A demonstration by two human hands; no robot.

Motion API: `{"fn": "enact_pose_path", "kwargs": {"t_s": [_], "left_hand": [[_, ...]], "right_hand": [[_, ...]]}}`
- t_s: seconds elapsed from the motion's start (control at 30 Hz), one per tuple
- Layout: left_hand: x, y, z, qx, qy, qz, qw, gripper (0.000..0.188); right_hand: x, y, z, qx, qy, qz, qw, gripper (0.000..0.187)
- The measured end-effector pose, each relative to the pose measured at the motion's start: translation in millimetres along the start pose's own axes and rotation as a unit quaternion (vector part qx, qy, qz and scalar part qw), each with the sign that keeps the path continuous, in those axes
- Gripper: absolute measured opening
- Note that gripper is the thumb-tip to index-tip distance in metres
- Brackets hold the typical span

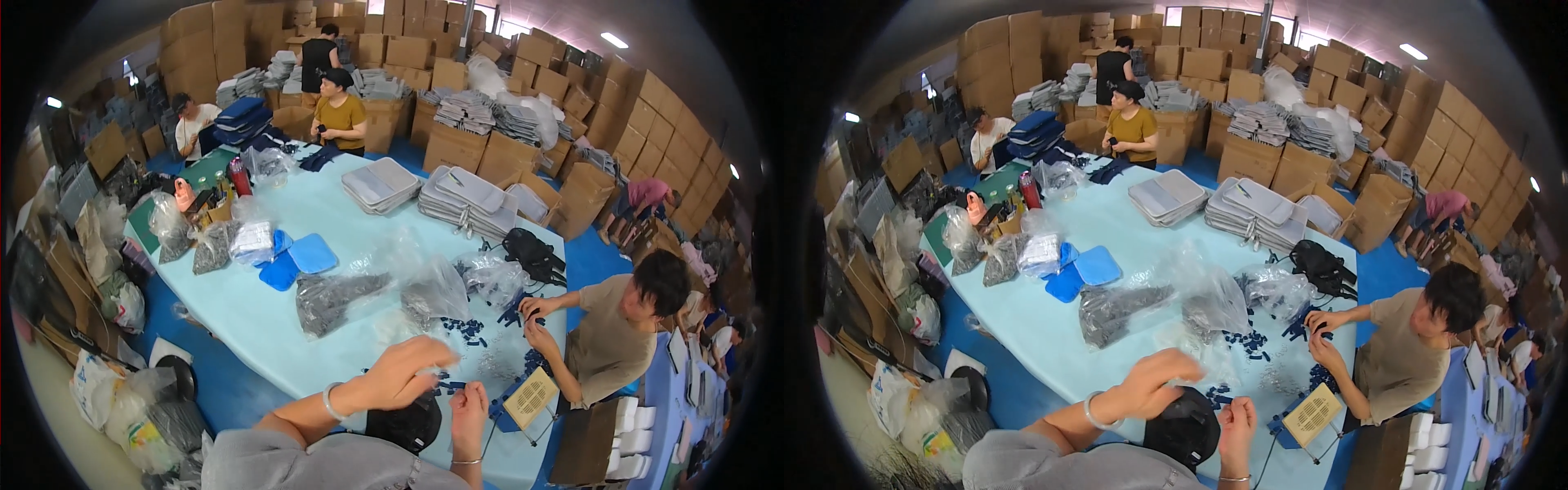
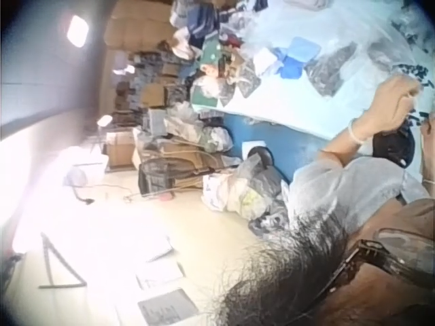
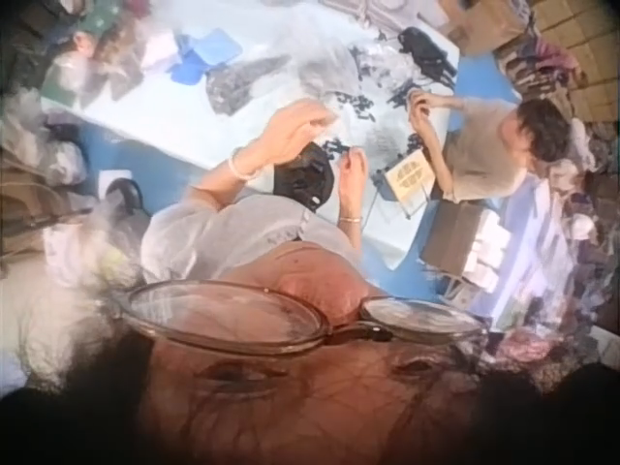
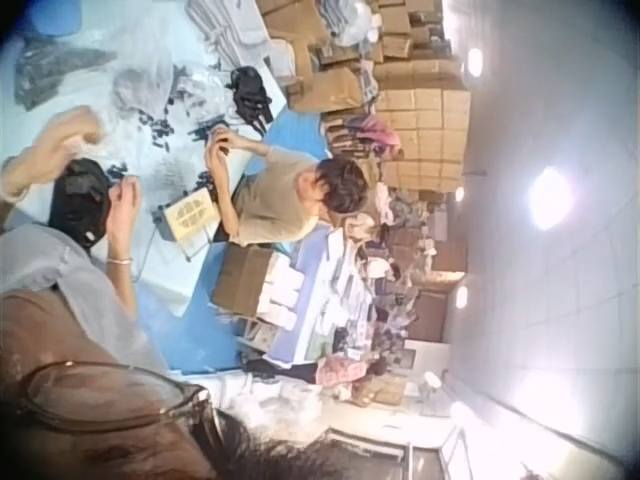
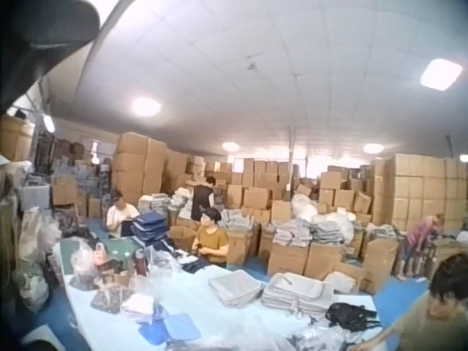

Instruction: Assembling small hardware components onto straps at a workshop table.

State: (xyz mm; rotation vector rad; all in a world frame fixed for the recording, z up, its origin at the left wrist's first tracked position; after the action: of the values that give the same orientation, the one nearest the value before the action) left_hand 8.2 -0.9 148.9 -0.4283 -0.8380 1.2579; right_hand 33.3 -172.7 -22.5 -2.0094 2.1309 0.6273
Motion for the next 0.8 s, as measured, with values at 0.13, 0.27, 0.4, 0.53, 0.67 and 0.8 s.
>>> {"fn": "enact_pose_path", "kwargs": {"t_s": [0.13, 0.27, 0.4, 0.53, 0.67, 0.8], "left_hand": [[38, 19, 93, -0.24, 0.119, 0.041, 0.962, 0.017], [42, 54, 132, -0.395, 0.098, 0.087, 0.909, 0.021], [52, 101, 164, -0.541, 0.07, 0.154, 0.824, 0.025], [65, 76, 173, -0.671, 0.029, 0.224, 0.706, 0.03], [76, 110, 185, -0.771, 0.012, 0.295, 0.564, 0.036], [76, 125, 181, -0.775, -0.071, 0.405, 0.481, 0.033]], "right_hand": [[-20, -1, 4, -0.008, 0.039, -0.102, 0.994, 0.018], [-47, -3, 7, -0.03, 0.088, -0.147, 0.985, 0.022], [-59, -1, 6, -0.036, 0.097, -0.168, 0.98, 0.021], [-56, 0, 13, -0.032, 0.093, -0.166, 0.981, 0.021], [-55, 3, 14, -0.04, 0.104, -0.159, 0.981, 0.022], [-50, 5, 18, -0.04, 0.094, -0.155, 0.983, 0.021]]}}
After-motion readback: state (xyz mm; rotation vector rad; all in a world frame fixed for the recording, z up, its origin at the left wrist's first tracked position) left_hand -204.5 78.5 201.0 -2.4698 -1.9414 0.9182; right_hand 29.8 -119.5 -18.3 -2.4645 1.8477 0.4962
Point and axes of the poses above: each hand's wrist, its own y-axis away from the middle knuckle, its own x-axis out of the back of the hand, z = x × y, the point moved 6 cm from there along -y, towards the middle knuckle, and after that the axes turned 13 degrees about y, right-handed, at the moved point
